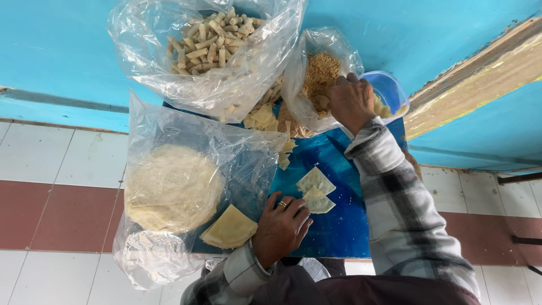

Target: The person folds triangular pastry wrappers with a small filling by hand, pressing the edges together to seal each one, and stacks the finished folded pastries on the blue work table. They occasionally reach into a bag of brown sugar and reposition wrappers while working.

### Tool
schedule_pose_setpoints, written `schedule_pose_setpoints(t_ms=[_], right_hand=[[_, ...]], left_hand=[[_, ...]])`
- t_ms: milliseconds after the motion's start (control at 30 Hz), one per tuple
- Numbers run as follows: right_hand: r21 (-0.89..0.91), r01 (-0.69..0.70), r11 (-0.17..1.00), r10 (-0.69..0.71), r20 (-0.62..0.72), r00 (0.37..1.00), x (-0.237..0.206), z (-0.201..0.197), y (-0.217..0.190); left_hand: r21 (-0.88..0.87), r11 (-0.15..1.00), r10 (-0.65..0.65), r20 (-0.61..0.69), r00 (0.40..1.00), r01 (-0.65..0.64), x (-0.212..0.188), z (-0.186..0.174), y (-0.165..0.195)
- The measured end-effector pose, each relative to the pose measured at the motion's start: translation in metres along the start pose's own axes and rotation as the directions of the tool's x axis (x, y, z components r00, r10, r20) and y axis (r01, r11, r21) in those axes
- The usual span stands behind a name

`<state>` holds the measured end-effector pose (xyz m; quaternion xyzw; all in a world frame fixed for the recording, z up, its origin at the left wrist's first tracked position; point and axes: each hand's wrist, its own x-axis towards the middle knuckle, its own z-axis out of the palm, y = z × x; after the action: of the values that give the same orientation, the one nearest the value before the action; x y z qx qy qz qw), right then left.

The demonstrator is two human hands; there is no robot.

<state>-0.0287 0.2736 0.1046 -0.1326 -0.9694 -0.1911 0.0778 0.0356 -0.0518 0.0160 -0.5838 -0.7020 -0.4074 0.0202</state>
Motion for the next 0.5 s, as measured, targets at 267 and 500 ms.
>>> schedule_pose_setpoints(t_ms=[267, 500], right_hand=[[-0.077, 0.015, 0.997, -0.028, -0.171, 0.985, -0.014, 0.011, -0.005], [-0.038, -0.006, 0.999, -0.002, -0.201, 0.980, -0.013, 0.006, 0.000]], left_hand=[[-0.003, 0.999, -0.040, -0.072, 0.997, 0.040, 0.006, -0.007, 0.004], [0.162, 0.972, -0.146, -0.144, 0.979, 0.169, 0.009, -0.011, 0.007]])
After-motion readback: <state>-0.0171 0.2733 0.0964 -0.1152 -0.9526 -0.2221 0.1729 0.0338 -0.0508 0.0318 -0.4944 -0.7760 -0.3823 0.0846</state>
